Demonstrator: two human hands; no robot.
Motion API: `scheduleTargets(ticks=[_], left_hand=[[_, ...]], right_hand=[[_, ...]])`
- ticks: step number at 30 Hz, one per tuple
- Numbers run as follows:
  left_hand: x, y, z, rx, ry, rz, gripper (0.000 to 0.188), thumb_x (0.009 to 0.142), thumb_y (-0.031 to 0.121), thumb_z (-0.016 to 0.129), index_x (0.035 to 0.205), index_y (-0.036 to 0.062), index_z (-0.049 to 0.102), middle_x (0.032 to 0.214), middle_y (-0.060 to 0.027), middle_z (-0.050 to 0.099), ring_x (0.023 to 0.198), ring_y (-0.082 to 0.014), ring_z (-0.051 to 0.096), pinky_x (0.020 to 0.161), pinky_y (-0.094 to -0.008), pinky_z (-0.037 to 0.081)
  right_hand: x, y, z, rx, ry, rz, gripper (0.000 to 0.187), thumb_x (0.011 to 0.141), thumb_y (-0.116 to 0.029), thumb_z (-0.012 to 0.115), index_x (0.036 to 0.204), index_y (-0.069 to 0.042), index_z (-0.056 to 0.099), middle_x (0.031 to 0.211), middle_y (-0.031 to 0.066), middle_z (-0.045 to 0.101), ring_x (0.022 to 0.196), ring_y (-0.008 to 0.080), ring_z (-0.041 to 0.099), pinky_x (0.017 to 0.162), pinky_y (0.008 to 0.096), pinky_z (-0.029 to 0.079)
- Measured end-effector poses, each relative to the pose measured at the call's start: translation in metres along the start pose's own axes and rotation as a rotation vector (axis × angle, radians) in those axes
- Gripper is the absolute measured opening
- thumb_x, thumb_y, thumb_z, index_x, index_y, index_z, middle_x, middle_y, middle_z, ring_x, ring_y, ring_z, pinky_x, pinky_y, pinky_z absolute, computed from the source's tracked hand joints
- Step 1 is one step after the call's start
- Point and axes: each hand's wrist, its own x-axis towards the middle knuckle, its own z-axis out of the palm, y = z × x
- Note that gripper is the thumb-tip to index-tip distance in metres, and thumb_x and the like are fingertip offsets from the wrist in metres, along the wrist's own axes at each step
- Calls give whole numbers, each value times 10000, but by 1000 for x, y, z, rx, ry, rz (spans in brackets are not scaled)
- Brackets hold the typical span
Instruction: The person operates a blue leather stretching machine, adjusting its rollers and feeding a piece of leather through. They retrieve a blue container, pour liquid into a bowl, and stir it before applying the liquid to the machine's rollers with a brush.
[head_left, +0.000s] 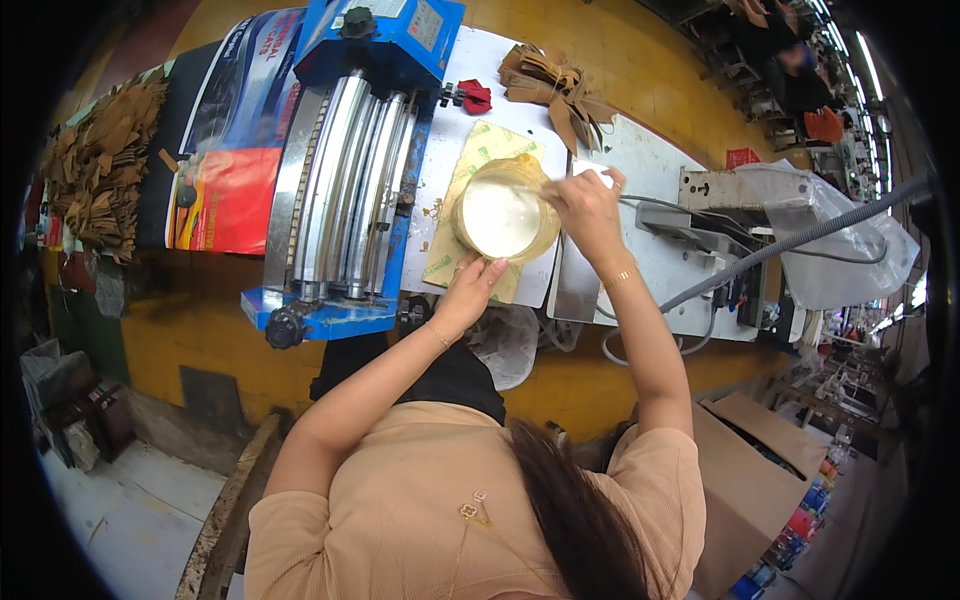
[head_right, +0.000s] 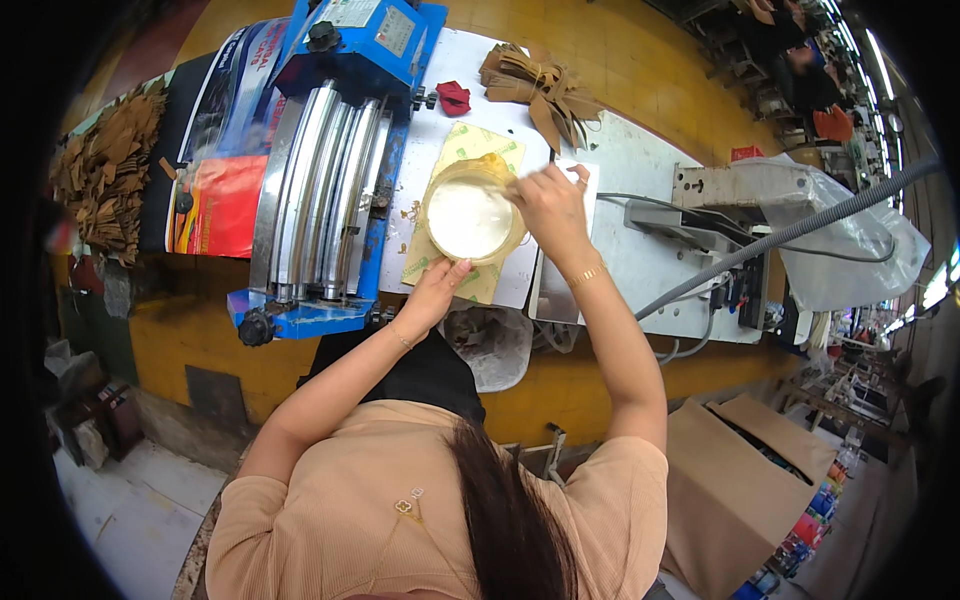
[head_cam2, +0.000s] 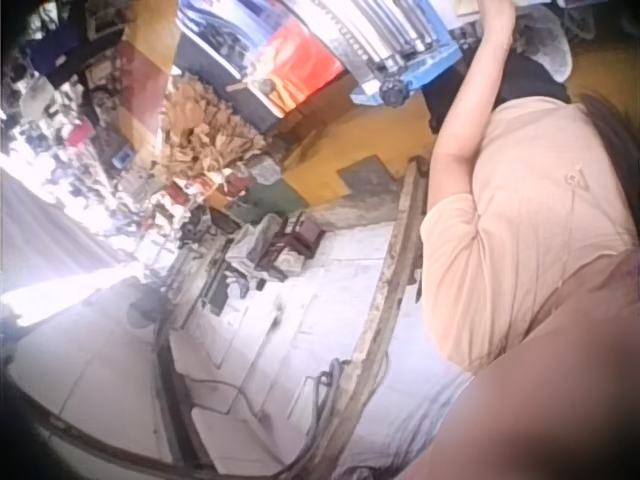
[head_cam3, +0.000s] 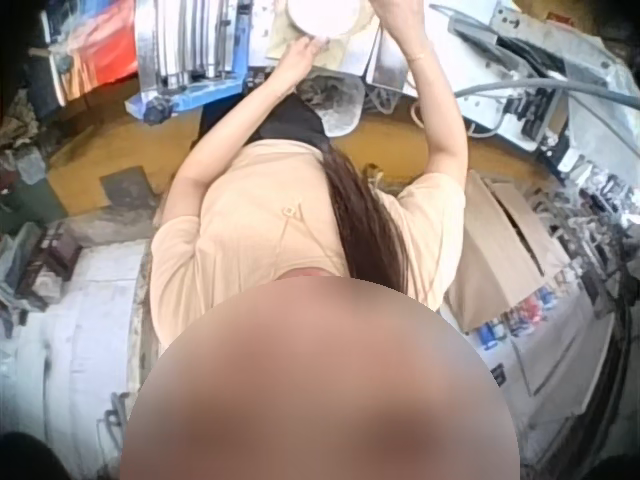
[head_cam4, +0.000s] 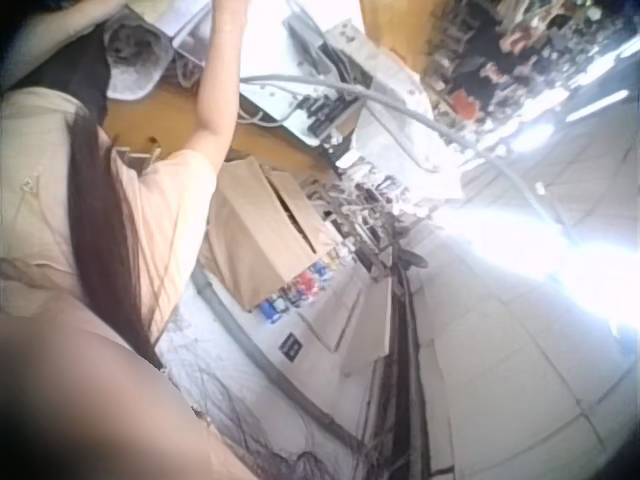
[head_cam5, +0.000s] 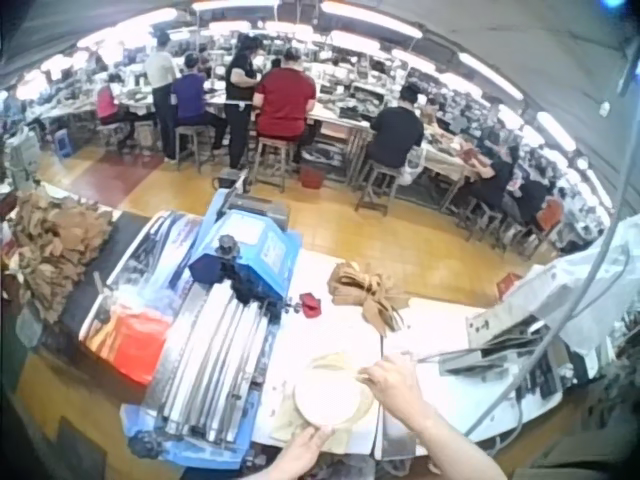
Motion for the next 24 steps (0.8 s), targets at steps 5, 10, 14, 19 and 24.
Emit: scheduleTargets(ticks=[5,10,14,19,24], left_hand=[[3,-7,2,-51,-5,-13,567,995,472,491,1156,-60,599,1286,-234,492,1200,-363,447,1041,-394,341],[7,-14,1,-62,-33,2,574,994,473,494,1136,-74,594,1248,-233,500,1176,-355,455,1032,-397,347],[8,-14,-2,27,-37,-95,523,1016,428,491,1196,-54,587,1201,-114,586,1115,-175,515,998,-302,381],[5,-10,1,-57,-42,-95,544,1021,436,475,1240,-53,563,1237,-107,586,1130,-169,505,1011,-297,368],[2,0,-4,-43,-74,-111,563,1025,452,451,1267,-48,549,1244,-120,590,1165,-177,502,1035,-302,352]], right_hand=[[-23,-31,-28,36,-203,-19,79,771,-215,753,765,-154,704,712,-27,661,787,145,592,932,427,309],[10,-35,-5,130,-52,-28,65,791,-210,735,799,-156,698,736,-28,661,811,149,594,937,451,304],[-2,-28,-23,-147,-171,61,64,816,-223,714,804,-162,701,739,-28,664,813,150,600,926,479,305],[6,-39,-17,132,-176,41,75,784,-229,754,763,-171,712,752,-42,677,783,137,599,929,435,298],[10,-27,-20,-100,-82,52,99,775,-248,760,767,-166,707,752,-47,671,782,146,593,918,440,303]])
